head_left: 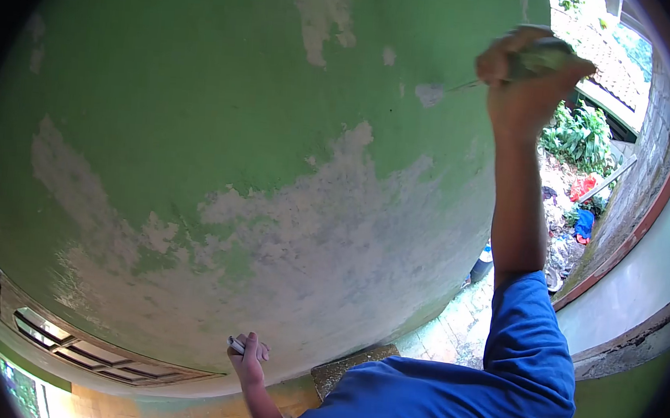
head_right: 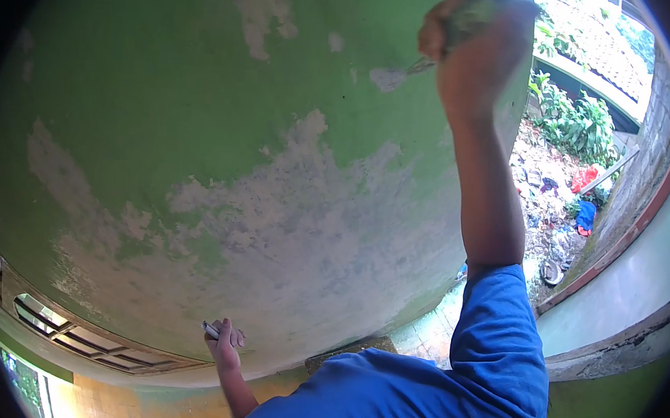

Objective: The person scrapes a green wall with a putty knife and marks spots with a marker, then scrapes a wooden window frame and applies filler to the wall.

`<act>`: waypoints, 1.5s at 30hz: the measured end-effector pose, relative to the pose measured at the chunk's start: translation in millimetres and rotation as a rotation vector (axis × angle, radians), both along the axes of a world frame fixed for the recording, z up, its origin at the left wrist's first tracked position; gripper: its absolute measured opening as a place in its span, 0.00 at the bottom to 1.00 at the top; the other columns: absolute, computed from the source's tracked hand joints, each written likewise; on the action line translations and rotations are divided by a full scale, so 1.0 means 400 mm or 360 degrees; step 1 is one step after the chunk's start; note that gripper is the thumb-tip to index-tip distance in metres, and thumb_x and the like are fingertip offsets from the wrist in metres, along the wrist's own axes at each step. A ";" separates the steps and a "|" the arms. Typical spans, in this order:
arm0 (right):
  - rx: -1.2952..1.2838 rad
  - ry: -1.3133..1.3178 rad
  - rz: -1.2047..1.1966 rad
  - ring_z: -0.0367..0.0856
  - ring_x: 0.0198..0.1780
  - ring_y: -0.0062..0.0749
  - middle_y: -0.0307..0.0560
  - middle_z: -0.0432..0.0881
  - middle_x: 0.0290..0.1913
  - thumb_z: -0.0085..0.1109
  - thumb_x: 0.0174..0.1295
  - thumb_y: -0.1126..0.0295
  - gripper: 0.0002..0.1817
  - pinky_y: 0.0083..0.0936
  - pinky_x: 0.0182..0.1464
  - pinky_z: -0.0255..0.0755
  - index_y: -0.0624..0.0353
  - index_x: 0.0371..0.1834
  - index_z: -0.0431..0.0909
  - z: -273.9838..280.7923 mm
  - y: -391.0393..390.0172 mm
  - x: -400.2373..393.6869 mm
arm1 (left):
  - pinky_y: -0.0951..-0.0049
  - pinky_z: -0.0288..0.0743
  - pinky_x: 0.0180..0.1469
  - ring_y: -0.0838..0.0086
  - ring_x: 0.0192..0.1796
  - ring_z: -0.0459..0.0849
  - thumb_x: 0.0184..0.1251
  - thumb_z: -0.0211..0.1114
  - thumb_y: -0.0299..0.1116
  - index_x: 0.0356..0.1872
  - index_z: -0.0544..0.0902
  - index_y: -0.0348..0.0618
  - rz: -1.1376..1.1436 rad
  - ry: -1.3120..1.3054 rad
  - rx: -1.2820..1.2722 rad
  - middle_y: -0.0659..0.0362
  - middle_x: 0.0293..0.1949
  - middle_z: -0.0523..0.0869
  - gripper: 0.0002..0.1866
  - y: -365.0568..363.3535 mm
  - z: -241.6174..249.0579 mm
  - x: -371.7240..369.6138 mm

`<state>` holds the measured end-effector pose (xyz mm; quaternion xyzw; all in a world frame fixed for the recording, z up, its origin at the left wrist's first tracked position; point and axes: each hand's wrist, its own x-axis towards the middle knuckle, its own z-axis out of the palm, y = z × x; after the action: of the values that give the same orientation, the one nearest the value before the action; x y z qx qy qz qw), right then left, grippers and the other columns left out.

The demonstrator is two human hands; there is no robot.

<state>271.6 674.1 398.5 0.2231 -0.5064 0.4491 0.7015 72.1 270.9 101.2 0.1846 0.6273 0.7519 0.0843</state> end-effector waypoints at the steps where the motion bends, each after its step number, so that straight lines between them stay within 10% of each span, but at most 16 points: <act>1: -0.0105 -0.0133 -0.0192 0.61 0.12 0.29 0.42 0.65 0.12 0.25 0.51 0.20 0.46 0.27 0.19 0.58 0.59 0.28 0.70 -0.010 0.011 -0.027 | 0.70 0.70 0.27 0.79 0.13 0.65 0.66 0.59 0.31 0.17 0.63 0.48 -0.0001 0.0000 -0.0008 0.67 0.10 0.64 0.18 -0.001 0.003 0.003; 37: 0.0064 0.0080 0.0064 0.62 0.12 0.28 0.42 0.64 0.11 0.27 0.57 0.25 0.43 0.25 0.18 0.58 0.60 0.27 0.69 -0.015 -0.016 -0.018 | 0.70 0.69 0.27 0.79 0.13 0.64 0.67 0.57 0.32 0.18 0.62 0.50 0.0000 0.0024 -0.0065 0.67 0.11 0.62 0.18 -0.034 0.005 0.037; 39: -0.0259 -0.0187 -0.0602 0.62 0.12 0.29 0.42 0.64 0.11 0.25 0.57 0.25 0.43 0.26 0.18 0.57 0.59 0.28 0.70 -0.020 -0.018 -0.057 | 0.70 0.69 0.27 0.79 0.13 0.64 0.67 0.57 0.32 0.18 0.62 0.50 0.0012 0.0055 -0.0090 0.67 0.11 0.62 0.18 -0.031 0.010 0.039; 45: -0.0082 0.0016 -0.0033 0.63 0.12 0.28 0.42 0.64 0.12 0.29 0.57 0.25 0.43 0.28 0.19 0.59 0.61 0.26 0.69 -0.028 0.005 -0.014 | 0.70 0.69 0.27 0.79 0.13 0.64 0.67 0.58 0.32 0.18 0.62 0.49 0.0006 0.0050 -0.0062 0.67 0.11 0.62 0.18 -0.028 0.015 0.041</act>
<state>266.0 676.1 387.4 0.2020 -0.4932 0.4536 0.7142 88.3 259.6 107.1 0.1935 0.6435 0.7366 0.0764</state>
